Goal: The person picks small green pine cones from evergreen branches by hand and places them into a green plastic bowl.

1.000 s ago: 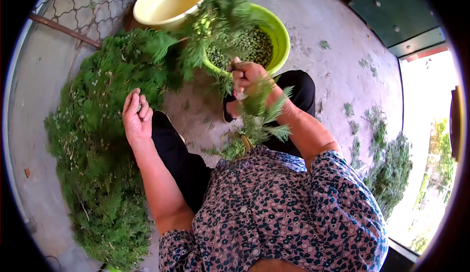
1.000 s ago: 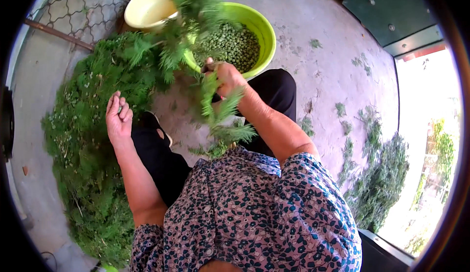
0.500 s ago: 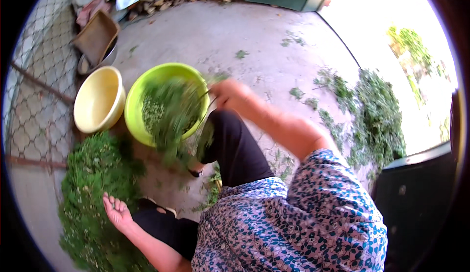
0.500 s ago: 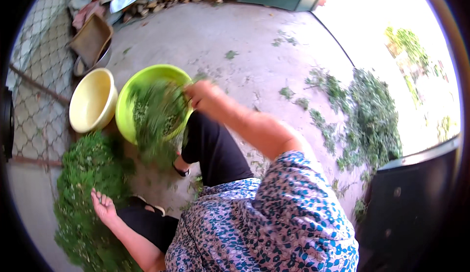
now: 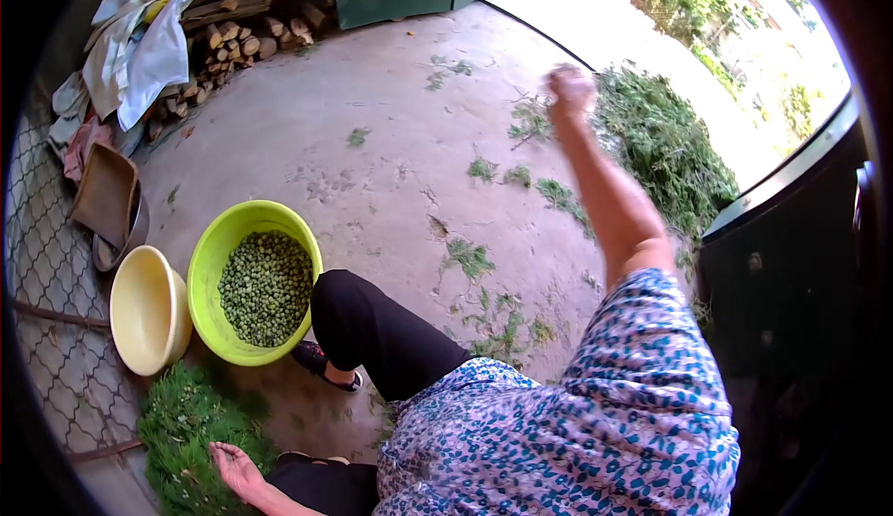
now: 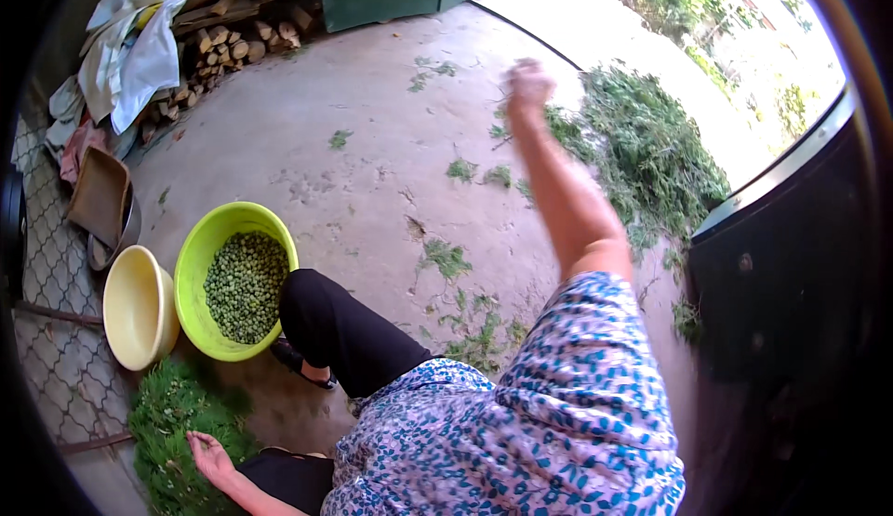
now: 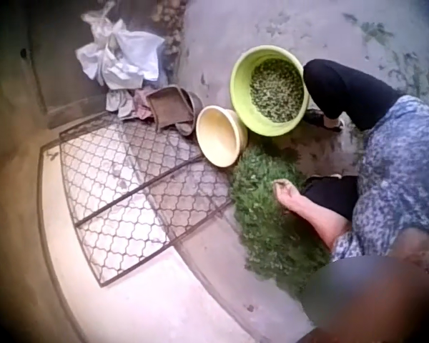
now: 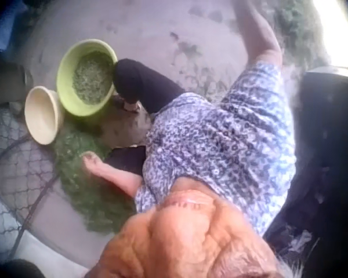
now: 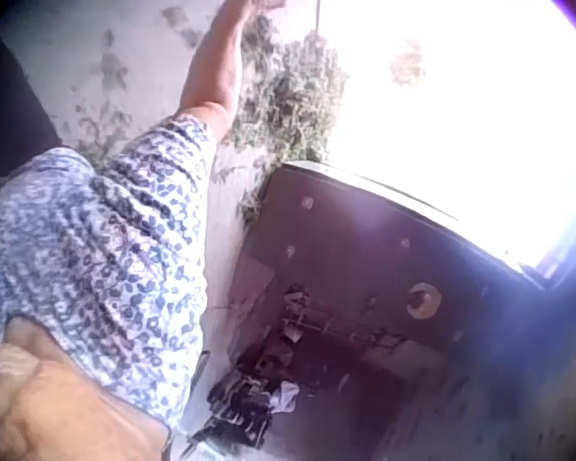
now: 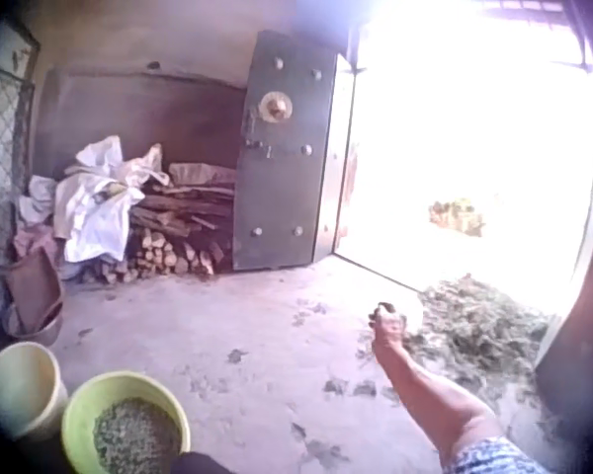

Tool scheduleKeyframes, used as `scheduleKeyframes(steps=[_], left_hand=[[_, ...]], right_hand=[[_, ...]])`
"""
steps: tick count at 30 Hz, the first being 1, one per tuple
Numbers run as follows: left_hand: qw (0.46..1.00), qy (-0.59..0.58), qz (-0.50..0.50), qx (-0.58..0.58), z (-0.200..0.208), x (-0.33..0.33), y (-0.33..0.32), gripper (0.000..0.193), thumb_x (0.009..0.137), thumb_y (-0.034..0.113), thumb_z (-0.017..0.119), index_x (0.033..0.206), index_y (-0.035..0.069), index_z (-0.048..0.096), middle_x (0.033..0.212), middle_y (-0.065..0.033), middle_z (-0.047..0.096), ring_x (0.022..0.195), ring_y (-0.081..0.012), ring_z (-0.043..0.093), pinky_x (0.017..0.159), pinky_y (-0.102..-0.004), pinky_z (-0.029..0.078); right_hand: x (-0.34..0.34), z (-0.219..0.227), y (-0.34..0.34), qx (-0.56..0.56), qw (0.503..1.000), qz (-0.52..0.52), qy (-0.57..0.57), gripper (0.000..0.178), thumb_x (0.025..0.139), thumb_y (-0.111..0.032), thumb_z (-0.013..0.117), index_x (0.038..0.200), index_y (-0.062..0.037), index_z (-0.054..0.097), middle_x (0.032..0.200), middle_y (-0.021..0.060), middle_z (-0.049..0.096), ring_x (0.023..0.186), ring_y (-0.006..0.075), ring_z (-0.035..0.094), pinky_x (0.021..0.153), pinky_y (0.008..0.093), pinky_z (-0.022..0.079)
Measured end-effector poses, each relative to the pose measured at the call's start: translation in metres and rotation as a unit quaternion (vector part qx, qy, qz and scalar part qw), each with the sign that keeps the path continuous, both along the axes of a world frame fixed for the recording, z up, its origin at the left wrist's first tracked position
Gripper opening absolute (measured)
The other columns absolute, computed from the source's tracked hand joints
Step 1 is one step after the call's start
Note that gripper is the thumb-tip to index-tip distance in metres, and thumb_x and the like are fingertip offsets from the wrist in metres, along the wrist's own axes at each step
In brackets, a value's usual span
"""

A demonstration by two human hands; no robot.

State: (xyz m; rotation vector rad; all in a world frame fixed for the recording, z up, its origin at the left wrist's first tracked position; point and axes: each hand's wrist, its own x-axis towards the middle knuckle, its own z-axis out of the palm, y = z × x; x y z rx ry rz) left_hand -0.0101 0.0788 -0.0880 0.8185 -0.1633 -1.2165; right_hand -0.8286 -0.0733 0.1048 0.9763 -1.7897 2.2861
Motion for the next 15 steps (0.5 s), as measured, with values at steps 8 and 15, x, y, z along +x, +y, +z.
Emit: scheduleKeyframes(steps=[8, 15], left_hand=[[0.935, -0.344, -0.082, 0.030, 0.117, -0.180, -0.026, 0.034, 0.088, 0.011, 0.047, 0.120, 0.002, 0.042, 0.102, -0.0100, 0.056, 0.087, -0.0148, 0.054, 0.081, -0.0271, 0.043], [0.668, -0.727, -0.085, -0.135, 0.119, -0.222, -0.025, 0.040, 0.067, -0.010, 0.053, 0.106, -0.001, 0.053, 0.103, -0.0150, 0.058, 0.099, -0.0284, 0.054, 0.086, -0.0352, 0.042]], right_hand=[[0.363, -0.092, 0.003, 0.208, 0.805, 0.504, -0.235, 0.021, 0.085, -0.018, 0.052, 0.090, 0.0017, 0.054, 0.071, 0.0070, 0.056, 0.060, 0.0162, 0.057, 0.048, 0.0282, 0.048], [0.514, -0.118, 0.086, 0.312, 0.390, 0.665, -0.555, 0.034, 0.089, -0.036, 0.043, 0.099, -0.0045, 0.053, 0.097, 0.0105, 0.056, 0.085, 0.0218, 0.053, 0.071, 0.0365, 0.047]])
